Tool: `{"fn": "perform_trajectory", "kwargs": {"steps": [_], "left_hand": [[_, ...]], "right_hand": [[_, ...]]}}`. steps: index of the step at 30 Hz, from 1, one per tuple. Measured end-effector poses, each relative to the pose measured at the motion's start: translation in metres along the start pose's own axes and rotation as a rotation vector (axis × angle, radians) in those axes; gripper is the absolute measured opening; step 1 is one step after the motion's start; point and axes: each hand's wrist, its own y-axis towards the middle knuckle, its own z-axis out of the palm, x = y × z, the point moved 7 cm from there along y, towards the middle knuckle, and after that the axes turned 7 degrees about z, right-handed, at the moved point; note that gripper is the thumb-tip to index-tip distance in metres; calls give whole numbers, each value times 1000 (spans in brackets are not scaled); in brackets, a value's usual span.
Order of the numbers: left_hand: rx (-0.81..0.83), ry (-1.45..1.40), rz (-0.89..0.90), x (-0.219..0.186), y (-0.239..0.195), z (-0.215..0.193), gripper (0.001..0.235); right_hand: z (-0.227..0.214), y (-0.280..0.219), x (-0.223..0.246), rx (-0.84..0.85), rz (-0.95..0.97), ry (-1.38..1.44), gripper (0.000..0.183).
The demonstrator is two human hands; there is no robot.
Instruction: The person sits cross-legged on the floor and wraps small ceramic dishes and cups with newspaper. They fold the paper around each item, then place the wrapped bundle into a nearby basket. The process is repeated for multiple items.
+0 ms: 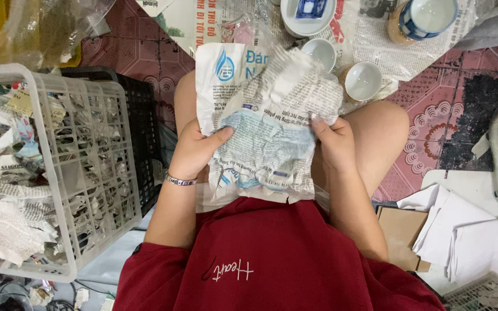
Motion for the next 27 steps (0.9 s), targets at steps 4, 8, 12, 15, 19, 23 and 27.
{"fn": "perform_trajectory", "kwargs": {"steps": [4, 8, 12, 15, 19, 23, 27], "left_hand": [[133, -59, 70, -21, 2, 12, 41], [196, -64, 81, -32, 3, 22, 50], [150, -75, 81, -30, 3, 19, 50], [23, 126, 52, -16, 4, 8, 36], [-8, 24, 94, -8, 3, 0, 29], [0, -2, 114, -8, 2, -2, 30], [133, 49, 132, -11, 0, 4, 38]], "right_hand": [[1, 1, 9, -74, -52, -7, 19], [8, 0, 17, -69, -78, 3, 20], [16, -3, 27, -37, -128, -116, 25], [23, -3, 37, 11, -215, -83, 41], [28, 0, 37, 105, -123, 122, 76], [24, -2, 4, 226, 284, 35, 54], [9, -2, -13, 176, 249, -63, 35]]}}
